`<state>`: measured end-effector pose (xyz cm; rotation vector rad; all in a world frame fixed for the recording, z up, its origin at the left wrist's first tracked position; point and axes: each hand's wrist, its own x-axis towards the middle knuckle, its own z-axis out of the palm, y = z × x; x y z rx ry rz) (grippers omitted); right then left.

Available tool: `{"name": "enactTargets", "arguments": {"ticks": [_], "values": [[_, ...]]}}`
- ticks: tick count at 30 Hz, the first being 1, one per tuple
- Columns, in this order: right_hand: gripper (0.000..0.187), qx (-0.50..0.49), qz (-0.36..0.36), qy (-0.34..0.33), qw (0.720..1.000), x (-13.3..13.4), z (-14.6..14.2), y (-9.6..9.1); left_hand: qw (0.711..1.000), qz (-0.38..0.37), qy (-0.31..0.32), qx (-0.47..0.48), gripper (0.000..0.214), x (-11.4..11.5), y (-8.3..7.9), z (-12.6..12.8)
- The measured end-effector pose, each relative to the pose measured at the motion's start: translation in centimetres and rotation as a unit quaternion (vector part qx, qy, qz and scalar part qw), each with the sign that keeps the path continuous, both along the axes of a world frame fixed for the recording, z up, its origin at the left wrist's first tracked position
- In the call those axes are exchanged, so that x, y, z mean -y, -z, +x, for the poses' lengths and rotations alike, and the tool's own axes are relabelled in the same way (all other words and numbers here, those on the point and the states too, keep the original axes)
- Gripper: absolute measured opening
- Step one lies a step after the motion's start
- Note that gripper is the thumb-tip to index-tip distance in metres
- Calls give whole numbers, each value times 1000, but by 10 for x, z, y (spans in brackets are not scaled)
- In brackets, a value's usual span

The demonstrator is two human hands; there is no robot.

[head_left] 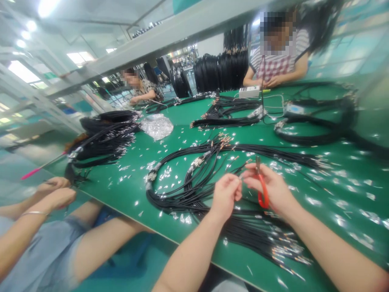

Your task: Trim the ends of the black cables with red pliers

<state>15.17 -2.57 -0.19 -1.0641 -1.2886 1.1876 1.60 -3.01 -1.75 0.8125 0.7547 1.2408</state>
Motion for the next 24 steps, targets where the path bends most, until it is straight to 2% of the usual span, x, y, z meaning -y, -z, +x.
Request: {"name": "enactTargets", "arguments": {"ticks": [2,4,8,12,18,21,23,24], "values": [[31,-62,-2,10,998,3,-7,-2,999,9,-4,-36,19,2,3,2],[26,-80,-2,17,997,5,-11,-5,998,23,-2,-55,18,4,5,3],[20,-51,7,27,998,7,-11,-8,997,37,8,-67,19,6,7,4],[17,-26,13,23,999,6,-9,-6,999,-7,13,-50,18,6,6,6],[17,-26,10,-9,1000,3,-7,-1,988,-72,135,10,25,4,1,1],[21,-18,8,-44,999,1,-4,1,971,-85,224,-10,29,6,1,0],[22,-2,1,-54,999,-1,-1,3,968,-83,233,-30,29,7,0,2],[23,4,-2,-51,999,-3,0,4,975,-75,208,-33,28,8,-1,2]]}}
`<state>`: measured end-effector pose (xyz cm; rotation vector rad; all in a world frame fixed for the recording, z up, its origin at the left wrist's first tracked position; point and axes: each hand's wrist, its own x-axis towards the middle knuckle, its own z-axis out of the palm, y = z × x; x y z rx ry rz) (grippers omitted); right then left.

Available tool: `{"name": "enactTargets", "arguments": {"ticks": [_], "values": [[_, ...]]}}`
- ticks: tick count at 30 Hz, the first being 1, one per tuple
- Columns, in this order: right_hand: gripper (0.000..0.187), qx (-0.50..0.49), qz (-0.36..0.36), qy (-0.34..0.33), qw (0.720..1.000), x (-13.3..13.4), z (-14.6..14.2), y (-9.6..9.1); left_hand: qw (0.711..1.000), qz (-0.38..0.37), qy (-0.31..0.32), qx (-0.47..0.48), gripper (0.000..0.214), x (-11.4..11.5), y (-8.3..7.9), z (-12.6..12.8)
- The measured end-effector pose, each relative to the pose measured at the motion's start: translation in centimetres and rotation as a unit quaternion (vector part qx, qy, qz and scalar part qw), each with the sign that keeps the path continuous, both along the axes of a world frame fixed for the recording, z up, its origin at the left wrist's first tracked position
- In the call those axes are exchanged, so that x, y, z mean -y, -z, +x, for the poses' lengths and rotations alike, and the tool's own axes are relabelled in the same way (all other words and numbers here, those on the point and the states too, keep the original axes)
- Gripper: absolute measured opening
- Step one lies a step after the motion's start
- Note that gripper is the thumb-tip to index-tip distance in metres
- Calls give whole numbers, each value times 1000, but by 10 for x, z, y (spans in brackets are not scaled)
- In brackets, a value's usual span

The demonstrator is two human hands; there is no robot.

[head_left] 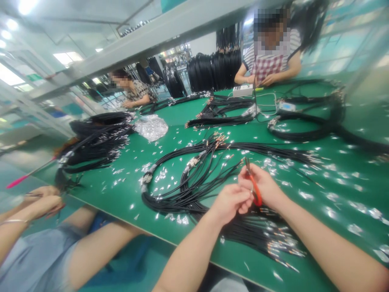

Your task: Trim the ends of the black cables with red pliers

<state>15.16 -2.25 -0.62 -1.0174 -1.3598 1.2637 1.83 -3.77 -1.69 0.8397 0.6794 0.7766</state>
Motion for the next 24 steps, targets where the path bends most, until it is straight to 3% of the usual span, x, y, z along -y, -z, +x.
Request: {"name": "enactTargets", "arguments": {"ticks": [4,8,12,18,24], "values": [[26,-11,2,87,996,-6,2,7,984,61,-169,-6,20,-4,-3,1],[25,-13,9,117,993,-3,-1,6,956,105,-260,-84,13,-6,-4,0],[20,2,36,89,995,4,-6,0,949,116,-275,-97,12,-6,-1,0],[24,-22,19,93,995,7,-8,3,962,118,-234,-76,15,-6,5,-1],[31,-81,-41,51,995,12,-22,10,927,208,-301,-87,13,-6,-1,-2]]}}
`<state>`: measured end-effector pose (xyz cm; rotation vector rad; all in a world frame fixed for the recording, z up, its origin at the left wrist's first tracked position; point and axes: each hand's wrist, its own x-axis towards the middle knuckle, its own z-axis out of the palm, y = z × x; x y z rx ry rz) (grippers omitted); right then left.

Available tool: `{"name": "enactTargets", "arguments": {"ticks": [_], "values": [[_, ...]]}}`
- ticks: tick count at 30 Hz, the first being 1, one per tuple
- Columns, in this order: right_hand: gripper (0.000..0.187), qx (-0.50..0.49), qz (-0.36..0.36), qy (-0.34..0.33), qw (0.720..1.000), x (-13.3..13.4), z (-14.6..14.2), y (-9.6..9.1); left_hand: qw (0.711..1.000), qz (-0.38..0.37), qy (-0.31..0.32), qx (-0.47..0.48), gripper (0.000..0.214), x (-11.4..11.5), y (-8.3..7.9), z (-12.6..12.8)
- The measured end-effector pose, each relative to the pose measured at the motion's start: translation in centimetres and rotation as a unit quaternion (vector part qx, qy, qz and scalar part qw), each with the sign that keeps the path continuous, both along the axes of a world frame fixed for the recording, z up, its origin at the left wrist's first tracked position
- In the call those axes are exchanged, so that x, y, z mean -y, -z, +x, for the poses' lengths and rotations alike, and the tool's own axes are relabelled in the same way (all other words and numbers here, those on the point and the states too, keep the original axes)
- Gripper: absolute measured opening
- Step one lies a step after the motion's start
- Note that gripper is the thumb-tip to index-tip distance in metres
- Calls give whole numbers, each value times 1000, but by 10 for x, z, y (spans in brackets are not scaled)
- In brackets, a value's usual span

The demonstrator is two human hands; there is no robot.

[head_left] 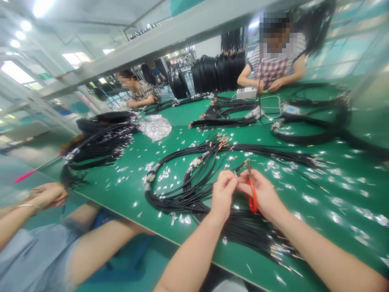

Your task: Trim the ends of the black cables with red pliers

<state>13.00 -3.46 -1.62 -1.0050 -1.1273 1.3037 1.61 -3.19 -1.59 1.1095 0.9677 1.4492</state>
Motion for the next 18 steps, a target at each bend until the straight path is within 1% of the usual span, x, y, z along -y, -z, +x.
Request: {"name": "enactTargets", "arguments": {"ticks": [4,7,10,18], "values": [[33,-10,4,-10,1000,2,-6,-2,1000,-10,18,9,12,-1,1,0],[33,-16,4,-13,1000,2,-6,-2,998,-35,31,44,8,-1,2,-1],[32,-15,-3,-17,1000,2,-5,0,996,-54,28,67,15,-1,1,-3],[27,43,10,-17,999,2,-5,2,999,-39,-2,12,13,-6,-2,-9]]}}
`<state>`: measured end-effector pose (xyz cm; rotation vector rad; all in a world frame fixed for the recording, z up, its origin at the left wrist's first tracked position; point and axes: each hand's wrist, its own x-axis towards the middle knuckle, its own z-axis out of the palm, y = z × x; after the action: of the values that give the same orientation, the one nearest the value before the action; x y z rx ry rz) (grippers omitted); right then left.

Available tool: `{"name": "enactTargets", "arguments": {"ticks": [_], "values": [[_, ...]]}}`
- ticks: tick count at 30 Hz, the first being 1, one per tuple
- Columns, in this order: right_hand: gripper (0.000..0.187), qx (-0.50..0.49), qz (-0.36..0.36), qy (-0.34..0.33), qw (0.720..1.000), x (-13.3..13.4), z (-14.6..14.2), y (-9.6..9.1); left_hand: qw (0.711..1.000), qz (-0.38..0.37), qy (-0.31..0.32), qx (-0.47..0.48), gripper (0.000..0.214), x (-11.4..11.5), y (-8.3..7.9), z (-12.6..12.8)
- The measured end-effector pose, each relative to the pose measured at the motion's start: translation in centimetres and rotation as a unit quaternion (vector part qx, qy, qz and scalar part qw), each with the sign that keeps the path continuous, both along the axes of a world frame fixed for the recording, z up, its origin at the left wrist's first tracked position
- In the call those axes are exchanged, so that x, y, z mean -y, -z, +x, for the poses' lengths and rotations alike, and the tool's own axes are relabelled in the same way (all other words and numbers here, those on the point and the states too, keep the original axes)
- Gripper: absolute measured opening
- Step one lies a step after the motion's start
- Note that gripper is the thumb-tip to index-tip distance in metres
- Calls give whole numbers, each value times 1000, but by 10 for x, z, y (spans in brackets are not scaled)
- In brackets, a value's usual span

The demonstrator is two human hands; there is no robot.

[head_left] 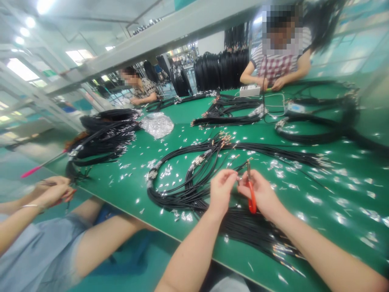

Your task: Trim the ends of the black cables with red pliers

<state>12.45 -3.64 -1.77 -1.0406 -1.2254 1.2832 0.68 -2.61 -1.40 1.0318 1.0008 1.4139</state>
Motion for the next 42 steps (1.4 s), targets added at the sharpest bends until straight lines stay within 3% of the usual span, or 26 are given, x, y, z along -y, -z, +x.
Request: {"name": "enactTargets", "arguments": {"ticks": [13,19,23,27,30,33,38,42], "values": [[26,30,30,28,999,-1,0,4,999,6,6,-45,13,1,5,3],[26,42,54,17,997,-2,-2,6,986,56,-57,-146,15,4,9,4],[17,112,80,-9,990,-5,4,9,990,24,5,-139,15,-2,7,-4],[11,232,143,-8,962,-7,14,9,989,-35,76,-121,14,-10,4,-15],[10,278,169,-25,945,-8,22,6,971,-99,184,-117,14,-14,0,-23],[9,298,178,-59,936,-11,27,3,945,-112,269,-151,16,-16,-3,-30],[8,266,180,-91,943,-20,33,4,932,-64,302,-190,17,-15,-3,-31],[14,263,189,13,946,-23,34,4,965,-93,245,-29,16,-8,2,-11]]}}
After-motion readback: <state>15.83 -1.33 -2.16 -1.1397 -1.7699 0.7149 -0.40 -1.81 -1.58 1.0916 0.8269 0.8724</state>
